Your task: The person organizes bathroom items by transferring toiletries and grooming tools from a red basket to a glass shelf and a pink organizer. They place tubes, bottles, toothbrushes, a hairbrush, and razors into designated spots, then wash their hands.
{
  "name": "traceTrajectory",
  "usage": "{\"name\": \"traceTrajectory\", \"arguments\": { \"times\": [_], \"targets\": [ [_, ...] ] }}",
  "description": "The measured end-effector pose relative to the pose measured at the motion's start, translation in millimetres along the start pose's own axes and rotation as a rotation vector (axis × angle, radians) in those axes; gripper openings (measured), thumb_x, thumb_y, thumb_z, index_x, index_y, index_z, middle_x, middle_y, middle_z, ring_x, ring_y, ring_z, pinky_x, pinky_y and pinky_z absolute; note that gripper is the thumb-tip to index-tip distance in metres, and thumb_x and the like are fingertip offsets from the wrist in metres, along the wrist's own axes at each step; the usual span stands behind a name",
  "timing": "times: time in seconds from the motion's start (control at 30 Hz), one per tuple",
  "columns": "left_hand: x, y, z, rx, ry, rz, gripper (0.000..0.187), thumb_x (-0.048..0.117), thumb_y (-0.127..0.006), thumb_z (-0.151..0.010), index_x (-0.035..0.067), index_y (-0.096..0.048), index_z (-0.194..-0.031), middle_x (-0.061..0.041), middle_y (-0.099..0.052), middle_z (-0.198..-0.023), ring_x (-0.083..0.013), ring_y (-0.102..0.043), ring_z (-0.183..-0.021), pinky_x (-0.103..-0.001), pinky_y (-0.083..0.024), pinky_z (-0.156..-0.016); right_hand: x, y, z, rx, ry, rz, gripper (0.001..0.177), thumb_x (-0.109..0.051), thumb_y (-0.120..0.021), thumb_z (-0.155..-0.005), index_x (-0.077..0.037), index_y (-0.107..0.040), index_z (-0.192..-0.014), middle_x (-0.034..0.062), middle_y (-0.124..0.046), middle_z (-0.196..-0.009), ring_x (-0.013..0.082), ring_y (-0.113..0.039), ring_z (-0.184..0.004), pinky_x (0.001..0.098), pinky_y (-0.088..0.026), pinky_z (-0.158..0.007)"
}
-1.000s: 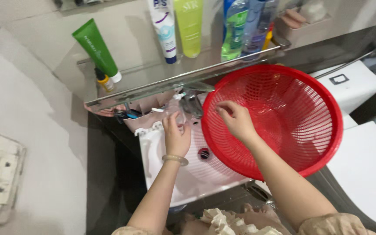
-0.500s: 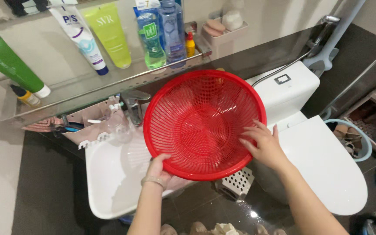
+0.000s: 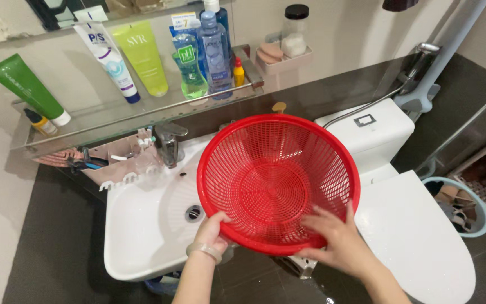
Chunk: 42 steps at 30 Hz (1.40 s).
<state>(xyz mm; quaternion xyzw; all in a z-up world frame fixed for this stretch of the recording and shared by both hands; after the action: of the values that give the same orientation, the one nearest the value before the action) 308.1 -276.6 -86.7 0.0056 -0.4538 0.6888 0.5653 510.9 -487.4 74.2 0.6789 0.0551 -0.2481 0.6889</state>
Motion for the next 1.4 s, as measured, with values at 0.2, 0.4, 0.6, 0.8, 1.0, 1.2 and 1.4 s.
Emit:
{"name": "traceTrajectory", "arguments": {
  "times": [0.2, 0.4, 0.6, 0.8, 1.0, 1.2, 1.4],
  "targets": [
    [19, -44, 22, -0.082, -0.058, -0.151, 0.057, -0.008, -0.054, -0.073, 0.012, -0.056, -0.127, -0.01, -0.068, -0.109, -0.0312, -0.069, -0.094, -0.052, -0.063, -0.077, -18, -23, -2, -0.175, -0.171, 0.198, 0.061, -0.03, -0.075, -0.081, -0.024, -0.061, -0.14, -0.0026, -0.072, -0.121, 0.0191, -0.063, -0.123, 0.0521, -0.023, -0.124],
    [31, -82, 23, -0.158, -0.047, -0.289, 0.054, -0.006, -0.057, -0.077, 0.014, -0.057, -0.127, -0.009, -0.067, -0.111, -0.0286, -0.069, -0.093, -0.047, -0.062, -0.073, -8, -36, 0, -0.143, -0.194, 0.166, 0.063, -0.018, -0.074, -0.078, -0.021, -0.06, -0.14, 0.0006, -0.072, -0.118, 0.0234, -0.065, -0.116, 0.0473, -0.039, -0.111],
    [9, -115, 15, -0.279, -0.003, -0.276, 0.051, -0.009, -0.056, -0.076, 0.011, -0.057, -0.123, -0.007, -0.07, -0.11, -0.0251, -0.071, -0.094, -0.044, -0.062, -0.078, 13, -28, 16, -0.009, -0.175, 0.134, 0.055, -0.011, -0.073, -0.072, -0.019, -0.071, -0.126, 0.001, -0.074, -0.114, 0.0247, -0.066, -0.11, 0.0441, -0.044, -0.1],
    [-49, -155, -30, -0.276, 0.086, -0.285, 0.047, -0.002, -0.062, -0.081, 0.017, -0.06, -0.124, -0.003, -0.069, -0.107, -0.0191, -0.067, -0.09, -0.038, -0.057, -0.079, 75, -5, 28, 0.124, -0.247, 0.213, 0.049, -0.013, -0.067, -0.075, -0.027, -0.076, -0.121, 0.0019, -0.077, -0.093, 0.024, -0.072, -0.091, 0.0432, -0.05, -0.085],
    [-134, -198, -114, -0.194, 0.113, -0.431, 0.074, 0.024, -0.073, -0.088, 0.022, -0.038, -0.153, -0.009, -0.043, -0.154, -0.0262, -0.041, -0.135, -0.046, -0.022, -0.114, 191, -4, 30, 0.008, -0.365, 0.217, 0.023, -0.02, -0.064, -0.083, -0.019, -0.073, -0.104, 0.0116, -0.073, -0.077, 0.034, -0.072, -0.077, 0.0502, -0.056, -0.068],
    [-172, -197, -163, -0.052, 0.117, -0.375, 0.087, 0.035, -0.071, -0.084, 0.024, -0.032, -0.161, -0.014, -0.023, -0.17, -0.0356, -0.024, -0.153, -0.051, -0.011, -0.125, 323, -21, 19, -0.043, -0.531, 0.16, 0.018, -0.026, -0.061, -0.088, -0.015, -0.073, -0.095, 0.0138, -0.073, -0.088, 0.0351, -0.072, -0.086, 0.052, -0.057, -0.074],
    [-181, -155, -169, 0.107, 0.1, -0.363, 0.077, 0.033, -0.068, -0.083, 0.023, -0.043, -0.155, -0.005, -0.035, -0.168, -0.0328, -0.031, -0.152, -0.051, -0.014, -0.124, 419, -59, -4, -0.134, -0.565, 0.13, 0.026, -0.036, -0.064, -0.091, -0.012, -0.071, -0.101, 0.0177, -0.074, -0.096, 0.0374, -0.072, -0.093, 0.053, -0.056, -0.08]
  ]
}}
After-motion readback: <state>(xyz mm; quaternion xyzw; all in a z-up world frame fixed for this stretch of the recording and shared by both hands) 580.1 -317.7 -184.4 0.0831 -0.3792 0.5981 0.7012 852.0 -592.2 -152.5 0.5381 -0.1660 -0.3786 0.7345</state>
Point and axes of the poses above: each hand's wrist, its own z-axis away from the middle knuckle, its own y-axis out of the back of the hand, x = y × z, the point moved 6 cm from there along -z, towards the middle knuckle
